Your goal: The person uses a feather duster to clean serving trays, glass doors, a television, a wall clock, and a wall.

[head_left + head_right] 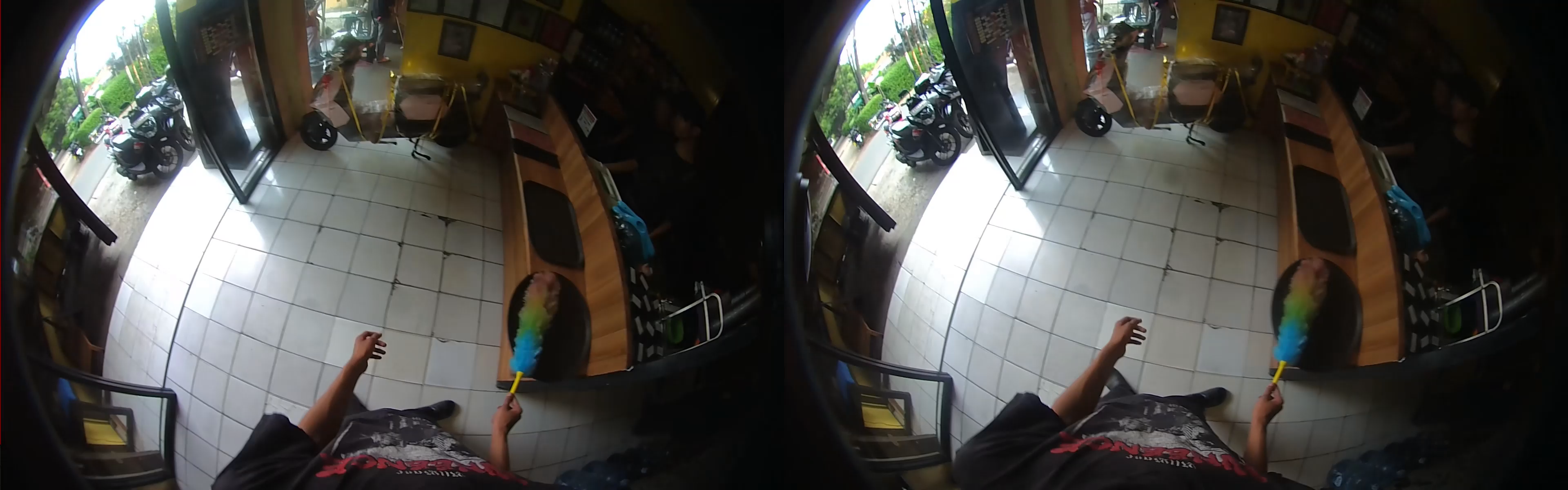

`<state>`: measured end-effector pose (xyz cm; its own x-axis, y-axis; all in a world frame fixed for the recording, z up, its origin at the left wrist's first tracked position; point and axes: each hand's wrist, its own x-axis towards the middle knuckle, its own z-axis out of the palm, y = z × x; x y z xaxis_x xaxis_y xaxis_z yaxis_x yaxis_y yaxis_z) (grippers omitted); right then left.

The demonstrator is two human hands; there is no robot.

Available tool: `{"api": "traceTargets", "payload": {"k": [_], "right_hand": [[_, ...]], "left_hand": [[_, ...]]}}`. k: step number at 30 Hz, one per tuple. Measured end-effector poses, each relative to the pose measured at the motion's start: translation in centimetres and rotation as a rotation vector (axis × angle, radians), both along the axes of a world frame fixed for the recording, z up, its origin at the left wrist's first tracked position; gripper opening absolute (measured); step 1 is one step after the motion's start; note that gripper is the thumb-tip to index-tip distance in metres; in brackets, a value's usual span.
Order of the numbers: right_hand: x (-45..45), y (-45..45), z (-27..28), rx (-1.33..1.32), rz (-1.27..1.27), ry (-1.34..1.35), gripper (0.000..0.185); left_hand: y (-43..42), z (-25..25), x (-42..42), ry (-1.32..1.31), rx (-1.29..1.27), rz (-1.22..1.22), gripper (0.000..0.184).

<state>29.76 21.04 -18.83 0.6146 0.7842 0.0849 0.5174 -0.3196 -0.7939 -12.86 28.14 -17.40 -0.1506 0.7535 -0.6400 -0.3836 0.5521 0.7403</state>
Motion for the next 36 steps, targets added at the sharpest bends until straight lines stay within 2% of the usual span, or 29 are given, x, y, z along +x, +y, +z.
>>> {"api": "traceTargets", "payload": {"k": [2, 3, 5, 7, 9, 10, 12, 13, 17, 18, 19, 21, 22, 23, 25, 27, 28, 29, 31, 33, 36], "right_hand": [[-2.4, 0.4, 0.6, -0.115, -0.036, 0.158, 0.032], [-5.3, 0.5, 3.7, -0.128, -0.026, 0.143, 0.032], [-12.8, 1.7, 11.5, -0.248, -0.221, 0.375, 0.038], [-15.7, 2.0, 10.6, -0.247, -0.157, 0.313, 0.036], [-18.0, 2.7, 8.2, -0.105, 0.016, 0.162, 0.031], [-19.6, 3.0, 7.7, -0.102, 0.022, 0.166, 0.031], [-23.0, 3.7, 7.1, -0.098, 0.279, 0.085, 0.029], [-24.5, 3.9, 6.7, -0.095, 0.285, 0.088, 0.029], [-30.9, 5.7, 6.7, -0.267, 0.649, 0.006, 0.026], [-32.6, 6.2, 7.3, -0.329, 0.778, -0.029, 0.025], [-34.4, 7.0, 7.7, -0.32, 0.779, -0.019, 0.025], [-37.9, 9.1, 7.8, -0.377, 0.986, -0.003, 0.027], [-39.3, 10.4, 6.7, -0.378, 1.038, -0.027, 0.028], [-41.3, 12.0, 7.1, -0.372, 1.042, -0.012, 0.028], [-45.1, 15.5, 8.2, -0.412, 1.236, 0.085, 0.032], [-48.2, 19.4, 6.6, -0.359, 1.284, 0.106, 0.034], [-50.2, 21.8, 7.2, -0.383, 1.383, 0.005, 0.034], [-51.9, 23.8, 7.7, -0.412, 1.476, -0.1, 0.034], [-55.5, 28.2, 7.4, -0.348, 1.508, -0.06, 0.032], [-59.3, 32.5, 7.0, -0.234, 1.575, -0.16, 0.031], [-64.7, 38.4, 10.3, -0.253, 1.667, -0.143, 0.029]], "left_hand": [[-2.4, 1.9, -4.1, -0.011, 0.035, 0.094, 0.028], [-3.2, 2.4, -5.8, -0.043, 0.081, 0.132, 0.027], [-4.0, 2.6, -8.9, -0.054, 0.087, 0.171, 0.027], [-4.8, 3.2, -11.3, -0.059, 0.056, 0.171, 0.025], [-5.0, 3.8, -13.2, -0.118, 0.08, 0.177, 0.025], [-5.0, 3.9, -14.1, -0.14, 0.082, 0.189, 0.025], [-4.8, 3.8, -15.6, -0.163, 0.089, 0.208, 0.024], [-4.6, 3.6, -16.4, -0.189, 0.093, 0.214, 0.024], [-3.8, 2.5, -19.5, -0.251, 0.076, 0.225, 0.027], [-3.5, 1.3, -20.6, -0.231, 0.081, 0.17, 0.039], [-3.0, 1.7, -21.8, -0.219, 0.086, 0.168, 0.039], [-2.2, 2.3, -24.1, -0.186, -0.013, 0.297, 0.053], [-1.9, 0.2, -26.3, -0.237, -0.016, 0.315, 0.071], [-1.3, 0.5, -28.4, -0.221, -0.016, 0.317, 0.071], [-0.2, 1.5, -32.2, -0.34, 0.036, 0.598, 0.081], [0.9, 2.2, -37.2, -0.435, 0.147, 0.678, 0.087], [1.8, 4.3, -39.1, -0.396, 0.157, 0.717, 0.077], [2.2, 3.2, -42.1, -0.47, 0.266, 0.672, 0.064], [4.7, 5.0, -45.2, -0.395, 0.279, 0.716, 0.05], [7.8, 6.5, -47.5, -0.364, 0.276, 0.779, 0.048], [11.3, 7.8, -51.0, -0.357, 0.314, 0.887, 0.043]]}}
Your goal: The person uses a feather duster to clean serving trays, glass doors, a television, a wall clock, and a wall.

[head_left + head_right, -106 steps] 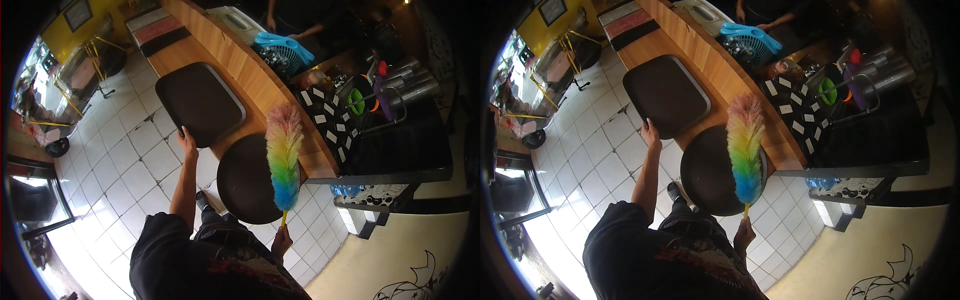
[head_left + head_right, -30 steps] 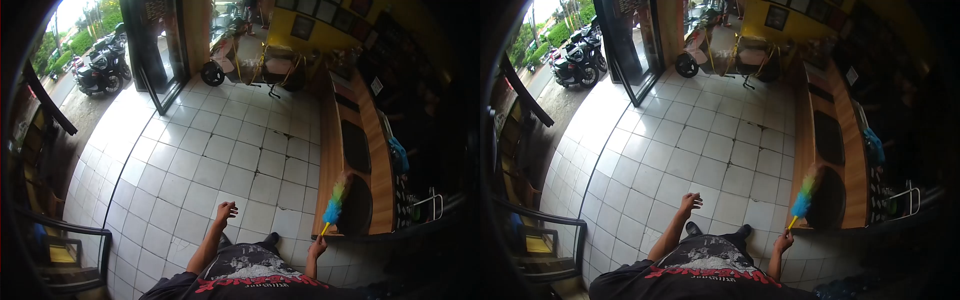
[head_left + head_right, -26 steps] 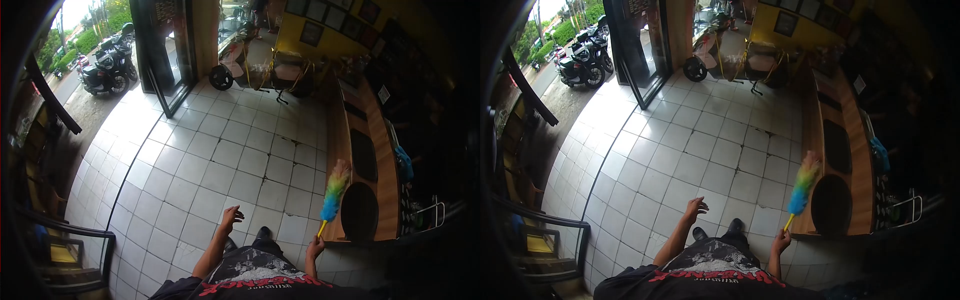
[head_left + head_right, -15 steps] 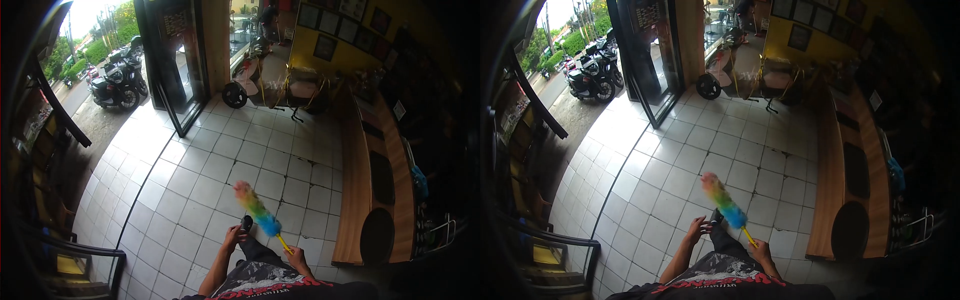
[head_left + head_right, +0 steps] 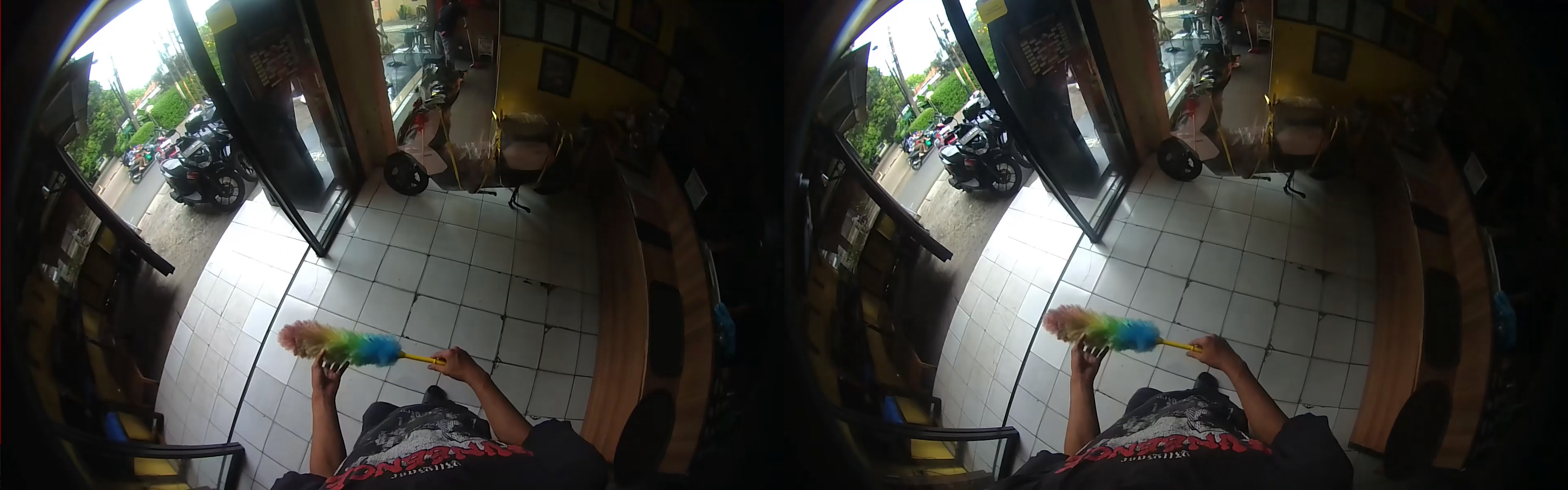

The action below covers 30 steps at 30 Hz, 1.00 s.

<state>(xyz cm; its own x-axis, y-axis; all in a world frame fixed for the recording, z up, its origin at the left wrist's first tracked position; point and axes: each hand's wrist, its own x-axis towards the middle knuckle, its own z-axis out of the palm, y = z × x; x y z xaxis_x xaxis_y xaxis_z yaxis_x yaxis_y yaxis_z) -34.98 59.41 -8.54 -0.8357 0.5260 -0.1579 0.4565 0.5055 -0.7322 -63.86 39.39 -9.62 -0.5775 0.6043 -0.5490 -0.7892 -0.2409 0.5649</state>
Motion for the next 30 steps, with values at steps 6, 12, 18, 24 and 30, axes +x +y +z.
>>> {"api": "traceTargets", "payload": {"k": [6, 12, 18, 24, 30], "right_hand": [[-7.6, 6.6, 2.4, 0.091, 0.116, 0.11, 0.03], [-12.2, 10.5, 0.4, -0.032, 0.11, 0.038, 0.03], [-19.5, 15.0, 0.7, -0.022, 0.036, 0.008, 0.03], [-26.7, 22.6, 2.5, -0.014, -0.117, -0.021, 0.029], [-30.7, 30.0, 3.8, -0.104, -0.378, -0.006, 0.032]], "left_hand": [[6.2, -0.2, -7.0, -0.037, 0.034, 0.226, 0.068], [12.6, -7.1, -17.0, 0.034, 0.192, 0.226, 0.041], [21.1, -10.9, -24.9, -0.202, 0.195, 0.3, 0.032], [34.1, -7.7, -31.8, 0.065, 0.231, 0.051, 0.03], [44.1, -3.5, -34.6, 0.358, -0.083, -0.031, 0.039]]}}
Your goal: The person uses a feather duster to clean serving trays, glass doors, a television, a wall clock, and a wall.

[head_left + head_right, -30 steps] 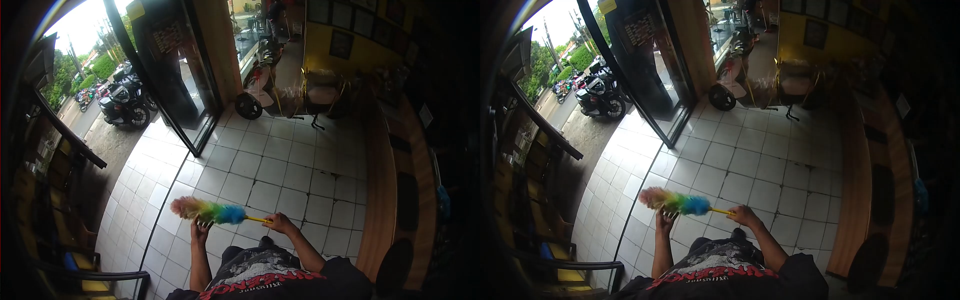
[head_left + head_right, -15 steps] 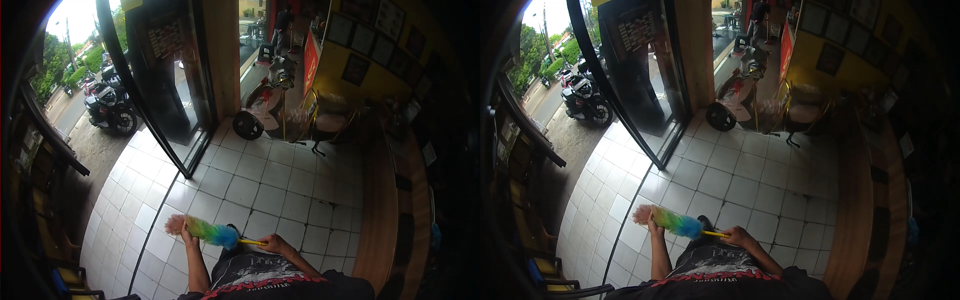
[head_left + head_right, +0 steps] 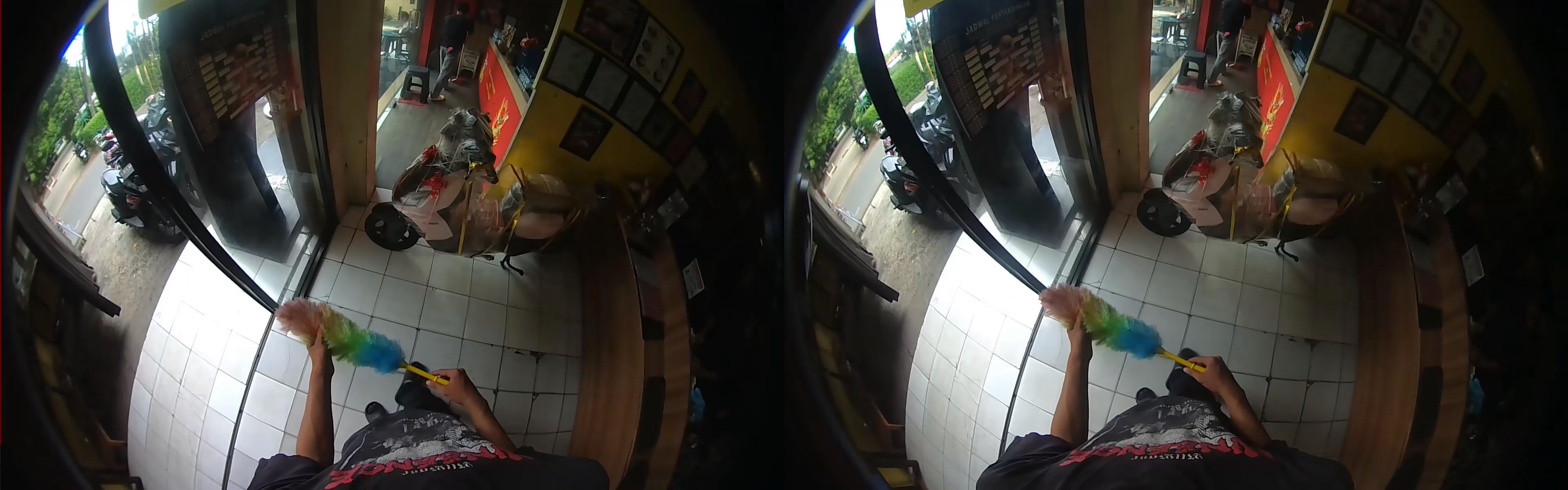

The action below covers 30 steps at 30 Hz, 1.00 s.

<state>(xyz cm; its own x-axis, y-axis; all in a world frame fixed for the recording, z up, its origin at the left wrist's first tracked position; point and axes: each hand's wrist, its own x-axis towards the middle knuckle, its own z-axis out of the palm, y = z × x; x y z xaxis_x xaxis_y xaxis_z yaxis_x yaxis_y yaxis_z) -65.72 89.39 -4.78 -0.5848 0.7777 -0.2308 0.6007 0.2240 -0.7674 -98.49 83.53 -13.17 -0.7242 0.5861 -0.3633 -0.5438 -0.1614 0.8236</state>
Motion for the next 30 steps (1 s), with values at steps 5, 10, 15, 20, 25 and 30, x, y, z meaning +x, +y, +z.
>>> {"api": "traceTargets", "payload": {"k": [5, 10, 15, 20, 25, 30], "right_hand": [[-1.9, 8.3, -3.4, 0.014, -0.05, -0.041, 0.03], [-5.1, 18.3, -7.2, 0.013, -0.106, -0.237, 0.027], [-9.5, 29.2, -7.3, 0.026, -0.024, -0.545, 0.026], [-13.1, 37.2, -5.7, 0.07, -0.177, -0.3, 0.029], [-18.3, 41.5, -5.6, 0.066, -0.487, -0.077, 0.03], [-22.3, 44.5, -7.6, 0.236, -0.494, -0.301, 0.025]], "left_hand": [[4.6, -0.8, -1.7, 0.049, -0.27, -0.192, 0.033], [7.9, -1.6, -2.5, -0.013, -0.462, -0.247, 0.024], [12.1, -1.8, -4.4, -0.033, -0.442, -0.228, 0.025], [18.8, -3.7, -7.8, -0.063, -0.444, -0.234, 0.023], [26.8, -4.1, -15.4, -0.038, -0.358, -0.387, 0.024], [33.4, -0.8, -24.6, 0.047, -0.314, -0.455, 0.022]]}}
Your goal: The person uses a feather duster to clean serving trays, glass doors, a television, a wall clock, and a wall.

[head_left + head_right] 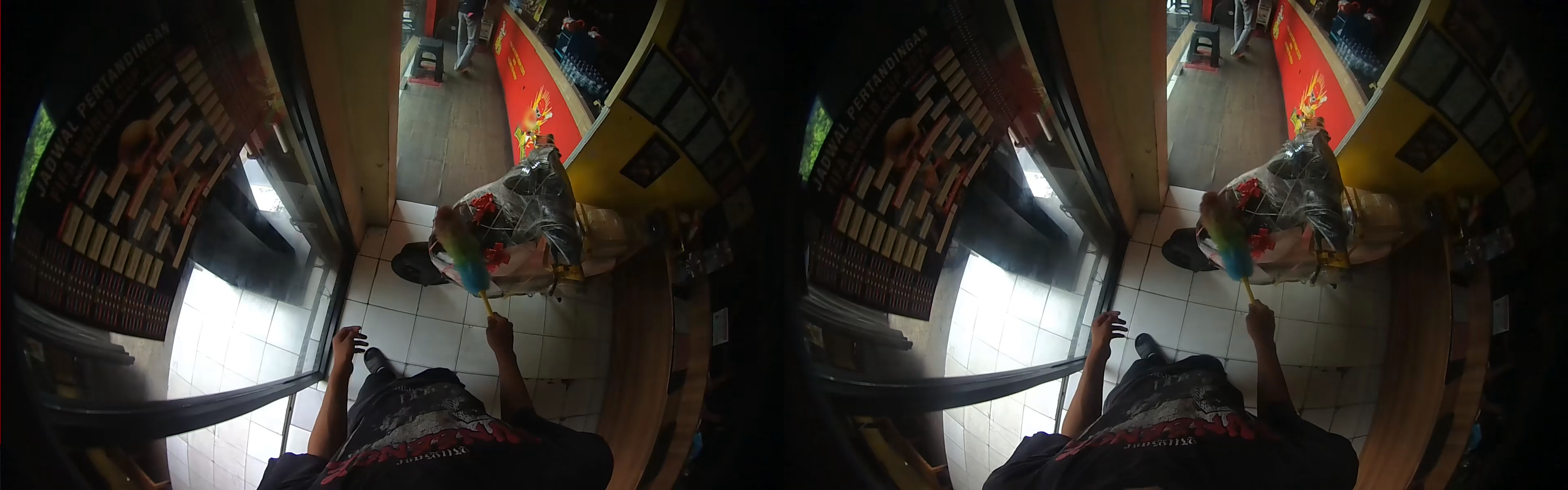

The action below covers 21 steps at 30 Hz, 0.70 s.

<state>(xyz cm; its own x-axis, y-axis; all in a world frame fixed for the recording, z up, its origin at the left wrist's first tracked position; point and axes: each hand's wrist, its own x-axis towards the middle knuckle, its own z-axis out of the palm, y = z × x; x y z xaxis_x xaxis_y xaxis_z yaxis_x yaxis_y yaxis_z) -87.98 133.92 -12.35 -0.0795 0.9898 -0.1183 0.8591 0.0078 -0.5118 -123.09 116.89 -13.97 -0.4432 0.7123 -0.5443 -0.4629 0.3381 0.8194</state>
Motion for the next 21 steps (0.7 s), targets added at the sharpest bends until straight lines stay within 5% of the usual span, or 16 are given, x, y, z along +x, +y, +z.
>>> {"api": "traceTargets", "payload": {"k": [5, 8, 11, 19, 21], "right_hand": [[-3.4, 1.1, 3.2, 0.025, -0.151, 0.074, 0.024], [-4.6, 1.2, 1.4, 0.161, -0.254, 0.151, 0.026], [-6.4, 1.0, -1.3, 0.003, -0.177, 0.168, 0.027], [-9.4, 8.4, -6.9, -0.215, 0.036, 0.118, 0.023], [-10.7, 12.1, -11.3, -0.141, -0.031, 0.404, 0.027]], "left_hand": [[3.9, -1.2, -8.8, 0.06, -0.107, -0.021, 0.022], [5.8, -1.1, -12.4, 0.085, -0.108, -0.011, 0.028], [8.1, -1.5, -14.1, 0.101, -0.178, 0.025, 0.032], [13.1, -2.4, -9.5, 0.077, -0.17, 0.041, 0.027], [14.6, -1.2, -7.8, 0.059, -0.178, 0.024, 0.025]]}}
